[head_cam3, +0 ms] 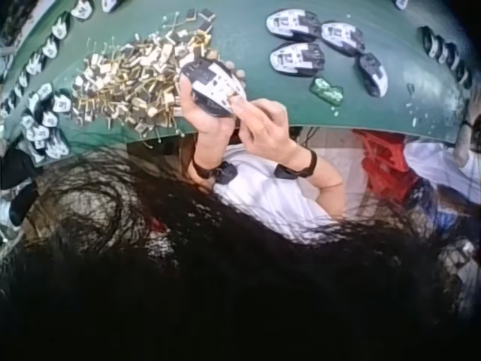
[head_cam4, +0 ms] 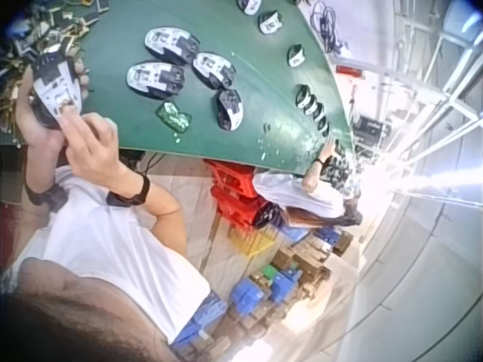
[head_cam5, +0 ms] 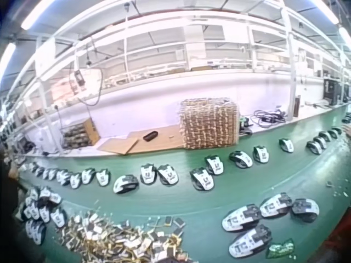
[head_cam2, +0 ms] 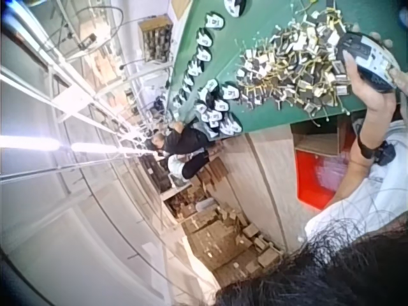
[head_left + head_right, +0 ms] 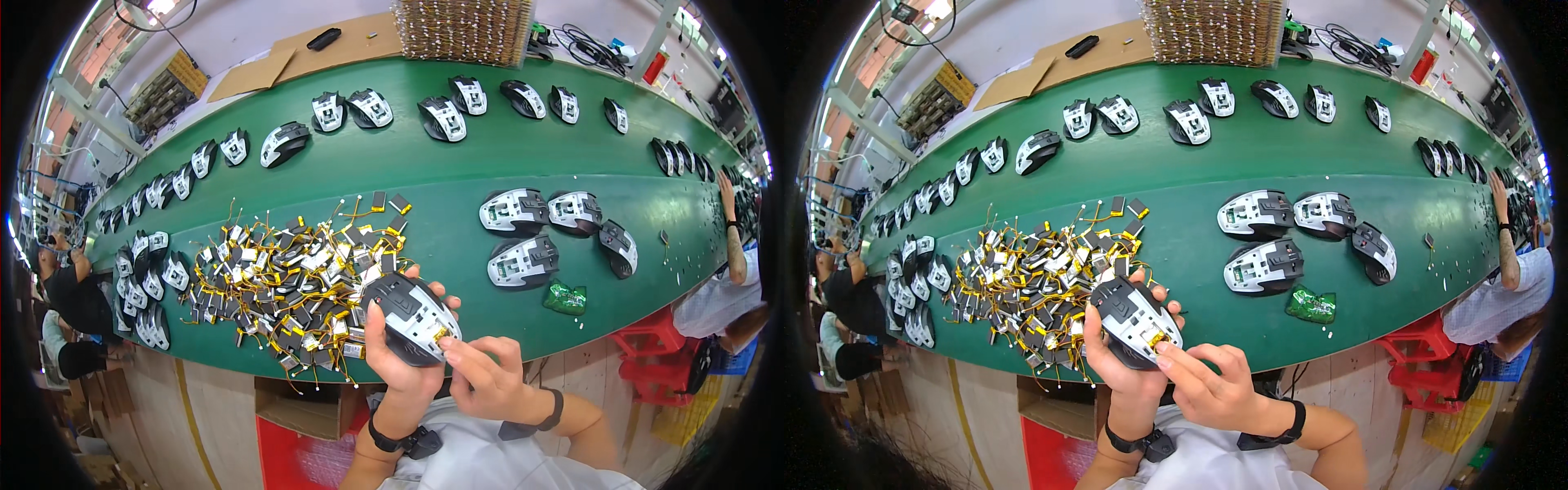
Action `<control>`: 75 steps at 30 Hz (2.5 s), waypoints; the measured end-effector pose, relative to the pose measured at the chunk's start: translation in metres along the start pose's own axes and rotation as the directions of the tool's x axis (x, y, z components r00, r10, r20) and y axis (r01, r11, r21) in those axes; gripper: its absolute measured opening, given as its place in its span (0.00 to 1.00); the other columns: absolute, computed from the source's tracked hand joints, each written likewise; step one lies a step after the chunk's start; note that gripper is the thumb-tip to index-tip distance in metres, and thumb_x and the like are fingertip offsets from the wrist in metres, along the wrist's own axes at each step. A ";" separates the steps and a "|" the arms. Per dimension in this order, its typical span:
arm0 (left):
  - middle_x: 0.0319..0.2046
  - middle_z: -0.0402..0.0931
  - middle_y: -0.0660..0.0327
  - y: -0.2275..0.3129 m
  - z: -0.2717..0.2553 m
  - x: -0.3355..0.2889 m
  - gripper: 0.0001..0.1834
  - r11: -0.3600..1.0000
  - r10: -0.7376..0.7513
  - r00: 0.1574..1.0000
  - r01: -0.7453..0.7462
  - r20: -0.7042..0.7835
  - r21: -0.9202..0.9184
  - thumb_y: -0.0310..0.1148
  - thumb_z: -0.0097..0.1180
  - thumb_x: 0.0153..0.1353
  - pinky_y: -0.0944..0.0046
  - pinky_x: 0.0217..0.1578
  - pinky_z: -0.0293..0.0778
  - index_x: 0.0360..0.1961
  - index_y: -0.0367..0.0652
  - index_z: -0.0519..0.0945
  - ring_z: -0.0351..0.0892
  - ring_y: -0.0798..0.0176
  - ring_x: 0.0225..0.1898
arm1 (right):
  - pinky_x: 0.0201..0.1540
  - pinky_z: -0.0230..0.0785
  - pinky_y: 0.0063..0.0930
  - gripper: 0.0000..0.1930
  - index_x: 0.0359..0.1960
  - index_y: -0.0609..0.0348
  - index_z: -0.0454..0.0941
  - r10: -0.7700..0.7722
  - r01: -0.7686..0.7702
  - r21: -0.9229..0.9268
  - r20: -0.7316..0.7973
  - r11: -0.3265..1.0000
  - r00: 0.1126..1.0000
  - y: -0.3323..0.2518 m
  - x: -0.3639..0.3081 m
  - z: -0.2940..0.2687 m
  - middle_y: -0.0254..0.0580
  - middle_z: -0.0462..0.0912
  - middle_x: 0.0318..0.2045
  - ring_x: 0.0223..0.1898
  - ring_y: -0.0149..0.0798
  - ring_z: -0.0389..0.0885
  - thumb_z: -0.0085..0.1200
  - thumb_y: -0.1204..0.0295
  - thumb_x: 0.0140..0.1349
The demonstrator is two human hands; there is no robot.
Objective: The person assembles electronic devices on a green workbench by inserting small yellow-wired components into the open casings. They handle the devices one at a time, connecting the internal parts and placing the finished units in a row on the table.
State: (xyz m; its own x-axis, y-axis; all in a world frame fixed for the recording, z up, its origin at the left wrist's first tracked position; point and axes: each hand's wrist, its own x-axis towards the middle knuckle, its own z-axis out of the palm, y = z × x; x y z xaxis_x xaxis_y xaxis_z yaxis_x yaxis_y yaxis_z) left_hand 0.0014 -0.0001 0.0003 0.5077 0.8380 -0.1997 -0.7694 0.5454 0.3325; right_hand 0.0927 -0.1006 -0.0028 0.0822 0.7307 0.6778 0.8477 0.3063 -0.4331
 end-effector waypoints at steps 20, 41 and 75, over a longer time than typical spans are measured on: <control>0.57 0.72 0.39 -0.004 0.001 0.007 0.51 0.802 -0.146 0.958 -0.031 0.245 0.597 0.70 0.46 0.60 0.56 0.49 0.75 0.69 0.37 0.57 0.77 0.48 0.54 | 0.37 0.77 0.24 0.19 0.51 0.66 0.74 0.338 -0.755 0.644 0.743 -0.126 0.577 0.054 0.054 -0.057 0.38 0.82 0.40 0.37 0.29 0.81 0.58 0.64 0.67; 0.51 0.76 0.51 0.051 0.008 0.008 0.21 0.528 -0.085 0.991 -0.047 0.107 0.848 0.34 0.47 0.72 0.60 0.55 0.71 0.62 0.35 0.67 0.77 0.58 0.53 | 0.48 0.77 0.42 0.33 0.44 0.66 0.80 0.929 -0.899 -0.383 -0.207 0.212 0.307 0.492 0.141 -0.268 0.55 0.84 0.42 0.41 0.53 0.84 0.65 0.47 0.48; 0.60 0.67 0.39 0.049 -0.017 -0.007 0.53 0.965 -0.228 0.940 0.252 0.256 -0.068 0.76 0.32 0.60 0.35 0.50 0.76 0.70 0.40 0.57 0.73 0.32 0.56 | 0.31 0.76 0.26 0.12 0.40 0.60 0.86 -0.059 -0.309 0.393 0.694 0.866 0.718 0.074 0.169 -0.022 0.44 0.86 0.26 0.26 0.31 0.85 0.62 0.65 0.62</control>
State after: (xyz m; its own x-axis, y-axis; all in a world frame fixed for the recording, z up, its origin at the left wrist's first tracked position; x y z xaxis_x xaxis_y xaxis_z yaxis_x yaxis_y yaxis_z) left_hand -0.0464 0.0212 0.0026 0.7513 0.6594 -0.0275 -0.6410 0.7390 0.2076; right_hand 0.1805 0.0320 0.0926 -0.3546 0.9297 0.0996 0.5024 0.2793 -0.8183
